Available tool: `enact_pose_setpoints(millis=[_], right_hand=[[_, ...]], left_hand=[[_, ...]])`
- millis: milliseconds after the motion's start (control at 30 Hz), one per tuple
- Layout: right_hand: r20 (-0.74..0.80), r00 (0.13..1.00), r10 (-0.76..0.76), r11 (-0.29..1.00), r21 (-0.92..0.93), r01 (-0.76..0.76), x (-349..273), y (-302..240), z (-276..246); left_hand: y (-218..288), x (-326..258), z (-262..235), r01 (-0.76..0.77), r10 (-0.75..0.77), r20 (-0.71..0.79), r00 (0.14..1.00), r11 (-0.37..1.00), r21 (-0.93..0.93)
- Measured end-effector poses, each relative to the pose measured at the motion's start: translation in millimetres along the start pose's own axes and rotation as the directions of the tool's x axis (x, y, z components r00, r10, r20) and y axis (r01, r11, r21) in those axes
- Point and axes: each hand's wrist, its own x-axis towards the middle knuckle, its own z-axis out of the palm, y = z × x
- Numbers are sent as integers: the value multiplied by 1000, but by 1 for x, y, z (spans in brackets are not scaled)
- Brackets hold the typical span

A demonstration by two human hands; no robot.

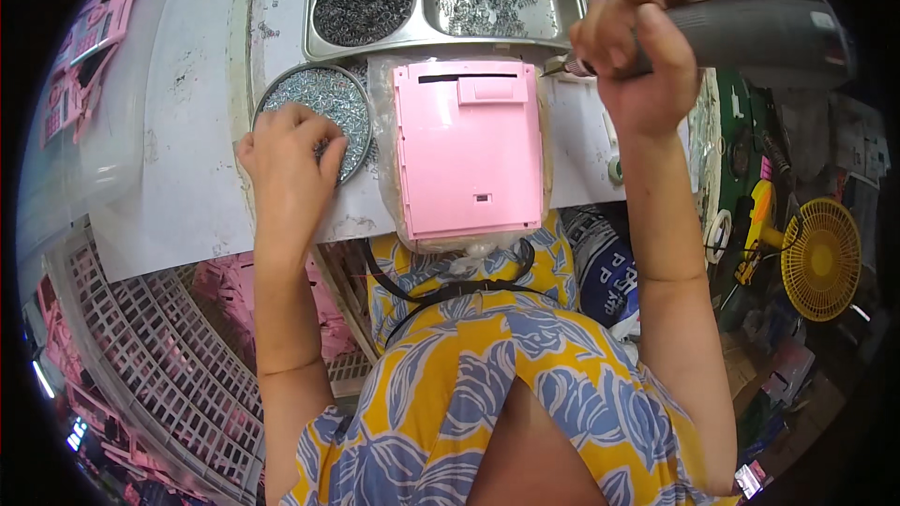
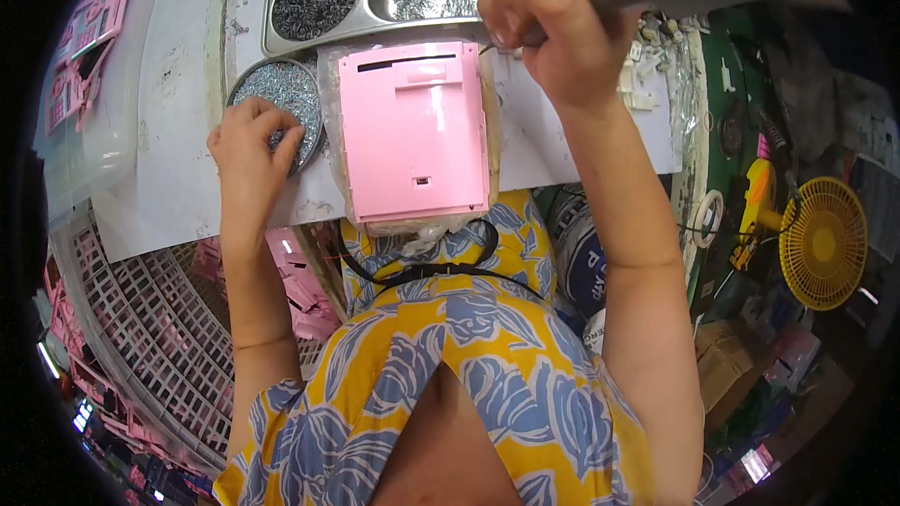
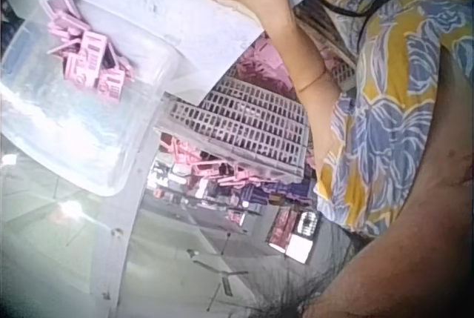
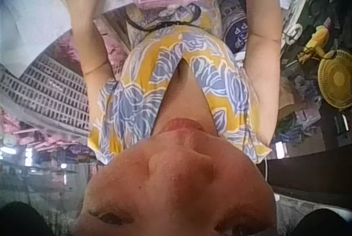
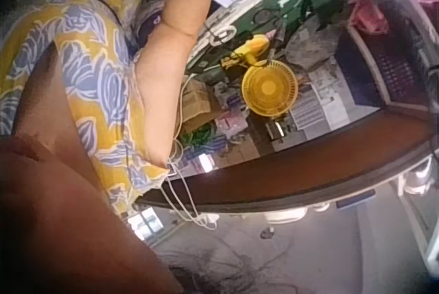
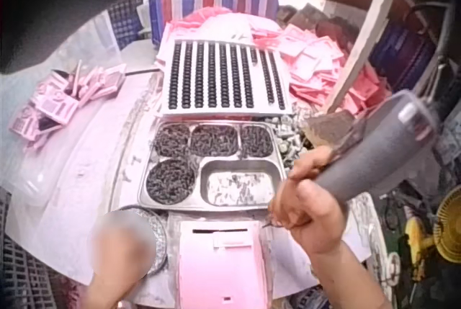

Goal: Soldering internal components and assembling the plastic housing of small pink electronic toy devices at a factory workstation.

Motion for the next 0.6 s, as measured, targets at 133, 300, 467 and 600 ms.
enact_pose_setpoints(millis=[133, 300, 467, 600], right_hand=[[20, 999, 28, 998, -61, -27, 2, 15, 5], [64, 987, 148, 989, -28, -146, 3, 20, 7], [47, 987, 156, 987, -56, -154, 11, 15, 10], [156, 987, 47, 987, 147, -70, 29, -5, 19]], left_hand=[[-7, -4, 5, 54, -64, -77, 995, 990, -133], [-8, -3, 4, -77, 78, 6, 997, 996, -45], [-14, 4, 6, 5, -23, -94, 995, 983, -184], [-10, 1, 0, -84, 46, -141, 989, 956, -282]])
